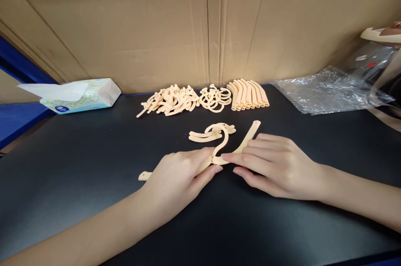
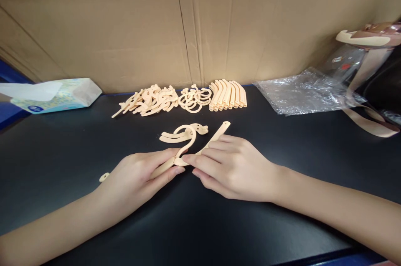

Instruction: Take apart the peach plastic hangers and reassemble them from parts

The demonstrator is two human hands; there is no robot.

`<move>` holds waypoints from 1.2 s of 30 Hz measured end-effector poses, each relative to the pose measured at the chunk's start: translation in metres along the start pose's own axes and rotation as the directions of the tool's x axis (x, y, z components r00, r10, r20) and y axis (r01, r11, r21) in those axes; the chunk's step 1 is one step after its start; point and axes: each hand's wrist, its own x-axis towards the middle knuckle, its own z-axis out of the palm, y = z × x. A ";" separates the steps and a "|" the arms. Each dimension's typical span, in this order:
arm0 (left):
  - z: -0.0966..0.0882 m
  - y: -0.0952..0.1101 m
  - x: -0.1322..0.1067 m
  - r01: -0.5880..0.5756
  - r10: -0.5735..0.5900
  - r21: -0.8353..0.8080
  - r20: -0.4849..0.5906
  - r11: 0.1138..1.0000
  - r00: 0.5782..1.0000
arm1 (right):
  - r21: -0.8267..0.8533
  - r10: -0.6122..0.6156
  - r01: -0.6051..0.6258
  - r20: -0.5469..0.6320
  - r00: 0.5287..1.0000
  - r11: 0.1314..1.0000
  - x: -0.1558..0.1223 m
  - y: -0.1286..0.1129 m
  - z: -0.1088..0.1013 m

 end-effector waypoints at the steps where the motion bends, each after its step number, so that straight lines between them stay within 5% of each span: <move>1: 0.000 0.000 0.000 -0.001 0.001 0.006 0.004 1.000 1.000 | -0.003 0.001 -0.001 0.007 1.000 1.000 0.000 0.000 0.000; 14: 0.002 -0.007 -0.001 -0.197 0.198 0.047 -0.031 0.979 0.980 | 0.008 0.009 -0.009 0.066 0.998 1.000 -0.001 0.002 0.002; 36: -0.002 -0.004 0.000 -0.220 0.219 0.096 0.026 0.971 0.975 | -0.026 0.046 -0.044 0.108 0.993 0.999 0.000 0.003 0.003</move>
